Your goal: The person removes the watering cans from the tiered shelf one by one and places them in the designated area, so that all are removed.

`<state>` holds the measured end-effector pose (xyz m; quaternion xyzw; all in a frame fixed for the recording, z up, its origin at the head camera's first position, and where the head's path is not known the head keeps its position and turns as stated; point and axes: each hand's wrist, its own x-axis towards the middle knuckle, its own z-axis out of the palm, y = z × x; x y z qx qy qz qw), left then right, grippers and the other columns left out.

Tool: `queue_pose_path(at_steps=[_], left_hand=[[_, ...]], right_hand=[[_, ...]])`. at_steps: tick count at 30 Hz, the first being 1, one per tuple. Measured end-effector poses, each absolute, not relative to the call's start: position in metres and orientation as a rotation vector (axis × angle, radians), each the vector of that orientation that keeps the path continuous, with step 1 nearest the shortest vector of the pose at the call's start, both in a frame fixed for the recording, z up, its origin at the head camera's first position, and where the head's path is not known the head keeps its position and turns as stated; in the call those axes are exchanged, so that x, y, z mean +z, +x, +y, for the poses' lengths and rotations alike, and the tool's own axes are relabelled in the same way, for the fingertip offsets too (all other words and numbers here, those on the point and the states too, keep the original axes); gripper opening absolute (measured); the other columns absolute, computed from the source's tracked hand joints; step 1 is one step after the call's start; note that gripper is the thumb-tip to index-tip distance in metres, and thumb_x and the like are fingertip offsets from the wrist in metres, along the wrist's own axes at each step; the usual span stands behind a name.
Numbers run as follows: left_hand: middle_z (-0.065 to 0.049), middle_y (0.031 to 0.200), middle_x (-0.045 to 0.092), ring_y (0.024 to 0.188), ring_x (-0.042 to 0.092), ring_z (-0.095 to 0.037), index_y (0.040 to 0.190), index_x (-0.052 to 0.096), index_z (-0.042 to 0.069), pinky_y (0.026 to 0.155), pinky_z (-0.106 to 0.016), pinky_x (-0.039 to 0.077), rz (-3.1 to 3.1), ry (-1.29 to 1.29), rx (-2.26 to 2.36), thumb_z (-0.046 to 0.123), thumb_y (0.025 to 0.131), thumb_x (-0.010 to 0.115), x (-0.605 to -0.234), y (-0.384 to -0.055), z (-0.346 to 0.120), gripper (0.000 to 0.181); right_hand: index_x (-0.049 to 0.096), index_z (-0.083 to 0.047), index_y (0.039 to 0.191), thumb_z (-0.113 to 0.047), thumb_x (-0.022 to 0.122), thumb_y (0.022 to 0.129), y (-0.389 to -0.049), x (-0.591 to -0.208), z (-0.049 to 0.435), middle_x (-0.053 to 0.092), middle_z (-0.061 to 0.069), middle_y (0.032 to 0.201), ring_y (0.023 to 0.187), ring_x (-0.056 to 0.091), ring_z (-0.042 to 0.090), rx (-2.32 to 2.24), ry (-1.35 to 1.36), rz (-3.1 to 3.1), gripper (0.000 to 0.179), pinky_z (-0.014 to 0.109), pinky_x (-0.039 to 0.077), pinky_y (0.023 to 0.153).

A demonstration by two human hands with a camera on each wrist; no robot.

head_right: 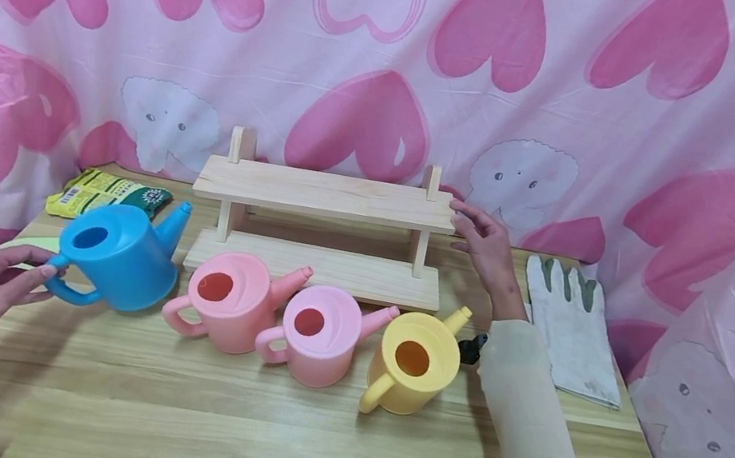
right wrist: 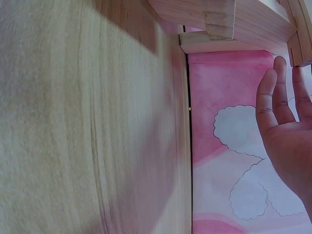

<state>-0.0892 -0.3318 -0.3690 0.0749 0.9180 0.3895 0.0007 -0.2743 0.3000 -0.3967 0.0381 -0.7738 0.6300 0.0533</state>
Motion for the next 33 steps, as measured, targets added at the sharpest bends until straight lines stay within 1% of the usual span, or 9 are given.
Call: queue_pose_path(at_steps=[6, 9, 14, 20, 22, 27, 33], left_hand=[[-0.037, 0.132, 0.055, 0.092, 0.063, 0.008, 0.125, 0.056, -0.016, 0.070, -0.019, 0.059, 2.862, 0.235, 1.222, 0.014, 0.109, 0.053, -0.3735, -0.0906, -0.3302, 0.035], [-0.037, 0.134, 0.054, 0.092, 0.062, 0.009, 0.126, 0.056, -0.016, 0.070, -0.020, 0.059, 2.853, 0.234, 1.227, 0.015, 0.109, 0.053, -0.3750, -0.0902, -0.3297, 0.035], [-0.033, 0.127, 0.058, 0.090, 0.064, 0.006, 0.123, 0.058, -0.015, 0.070, -0.022, 0.060, 2.848, 0.205, 1.213, 0.017, 0.109, 0.055, -0.3769, -0.0882, -0.3284, 0.035], [-0.021, 0.112, 0.069, 0.084, 0.068, -0.001, 0.121, 0.063, -0.009, 0.067, -0.020, 0.057, 2.896, 0.197, 1.122, 0.019, 0.107, 0.059, -0.3762, -0.0859, -0.3262, 0.032], [-0.019, 0.110, 0.070, 0.084, 0.069, -0.002, 0.122, 0.064, -0.008, 0.066, -0.021, 0.057, 2.906, 0.202, 1.102, 0.019, 0.107, 0.060, -0.3762, -0.0857, -0.3261, 0.031], [-0.019, 0.109, 0.069, 0.082, 0.069, -0.004, 0.122, 0.064, -0.008, 0.065, -0.021, 0.057, 2.911, 0.242, 1.113, 0.016, 0.106, 0.060, -0.3769, -0.0859, -0.3272, 0.029], [-0.017, 0.108, 0.069, 0.082, 0.070, -0.007, 0.122, 0.063, -0.008, 0.065, -0.024, 0.058, 2.902, 0.266, 1.129, 0.014, 0.107, 0.059, -0.3767, -0.0855, -0.3280, 0.028]], right_hand=[[0.063, -0.016, 0.143, -0.040, 0.069, 0.099, -0.2734, -0.3953, 0.2994, 0.053, 0.006, 0.149, 0.117, 0.059, 0.022, 1.900, 0.104, -2.372, 0.050, 0.026, 0.058, 0.085], [0.063, -0.016, 0.143, -0.040, 0.069, 0.099, -0.2742, -0.3959, 0.2996, 0.053, 0.006, 0.149, 0.117, 0.058, 0.023, 1.905, 0.101, -2.369, 0.050, 0.027, 0.058, 0.085], [0.063, -0.016, 0.143, -0.039, 0.070, 0.099, -0.2761, -0.3978, 0.2996, 0.053, 0.006, 0.148, 0.117, 0.058, 0.023, 1.928, 0.104, -2.355, 0.050, 0.027, 0.059, 0.085], [0.063, -0.017, 0.143, -0.041, 0.069, 0.099, -0.2752, -0.3970, 0.2989, 0.052, 0.005, 0.149, 0.118, 0.057, 0.023, 1.915, 0.096, -2.373, 0.051, 0.028, 0.058, 0.086], [0.062, -0.017, 0.144, -0.041, 0.069, 0.099, -0.2753, -0.3968, 0.2989, 0.053, 0.006, 0.148, 0.117, 0.058, 0.022, 1.908, 0.095, -2.377, 0.051, 0.028, 0.058, 0.086], [0.062, -0.015, 0.143, -0.040, 0.068, 0.100, -0.2750, -0.3961, 0.2993, 0.054, 0.007, 0.147, 0.113, 0.059, 0.021, 1.901, 0.099, -2.371, 0.050, 0.029, 0.059, 0.087], [0.063, -0.017, 0.143, -0.042, 0.069, 0.099, -0.2751, -0.3972, 0.3001, 0.053, 0.005, 0.148, 0.117, 0.058, 0.022, 1.905, 0.089, -2.374, 0.051, 0.028, 0.058, 0.087]])
